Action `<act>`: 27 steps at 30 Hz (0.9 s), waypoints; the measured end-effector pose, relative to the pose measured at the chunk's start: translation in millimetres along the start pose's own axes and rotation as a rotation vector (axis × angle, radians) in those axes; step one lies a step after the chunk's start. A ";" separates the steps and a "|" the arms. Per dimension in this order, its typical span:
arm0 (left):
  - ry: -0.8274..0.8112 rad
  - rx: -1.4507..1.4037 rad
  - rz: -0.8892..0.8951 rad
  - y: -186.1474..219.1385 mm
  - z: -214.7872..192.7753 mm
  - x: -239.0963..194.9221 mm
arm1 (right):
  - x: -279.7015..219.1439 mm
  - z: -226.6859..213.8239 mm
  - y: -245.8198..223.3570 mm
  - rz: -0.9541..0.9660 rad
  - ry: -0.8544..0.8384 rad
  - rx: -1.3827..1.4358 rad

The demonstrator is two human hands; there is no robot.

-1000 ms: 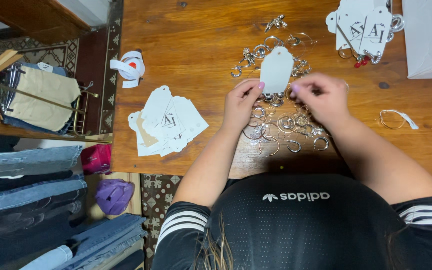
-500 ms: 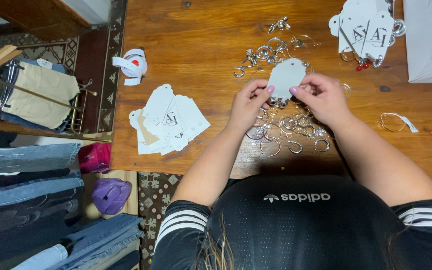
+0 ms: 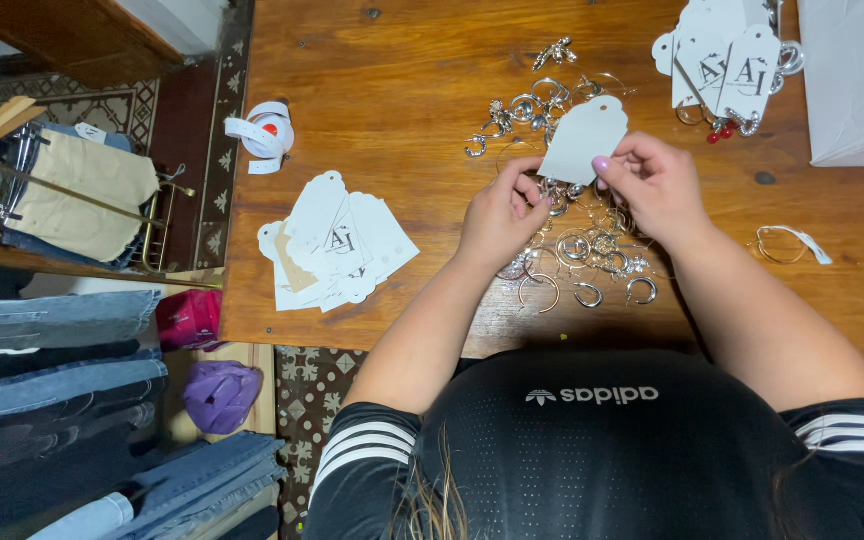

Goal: The person assembles keychains by attaching white tags to metal rings using a small tool. They repeatedly pick up tags and rings, connect them, and place the finished keychains on the table.

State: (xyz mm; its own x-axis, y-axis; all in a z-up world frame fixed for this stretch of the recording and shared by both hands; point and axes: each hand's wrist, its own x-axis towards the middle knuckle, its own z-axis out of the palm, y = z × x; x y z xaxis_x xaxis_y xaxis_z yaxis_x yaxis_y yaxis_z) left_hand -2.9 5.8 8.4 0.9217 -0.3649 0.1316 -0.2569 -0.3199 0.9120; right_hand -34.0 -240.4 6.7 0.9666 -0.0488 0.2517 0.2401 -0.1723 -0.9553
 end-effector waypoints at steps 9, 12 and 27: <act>-0.034 0.125 -0.065 11.1 -7.9 -1.0 | 29.5 -109.8 24.2 0.136 0.329 -0.274; -0.040 0.131 -0.053 11.7 -8.8 -3.2 | 26.6 -142.4 39.4 0.177 0.393 -0.374; 0.066 0.064 -0.064 12.4 -18.8 -1.9 | 34.0 -155.6 77.5 0.011 0.501 -0.406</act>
State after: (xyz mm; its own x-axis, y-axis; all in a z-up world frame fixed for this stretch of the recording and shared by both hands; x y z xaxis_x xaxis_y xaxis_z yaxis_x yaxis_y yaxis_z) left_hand -2.3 18.9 26.7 0.9535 -0.2840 0.1007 -0.2124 -0.3965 0.8931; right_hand 3.5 -408.5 -34.7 0.7859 -0.4895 0.3778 0.0821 -0.5230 -0.8484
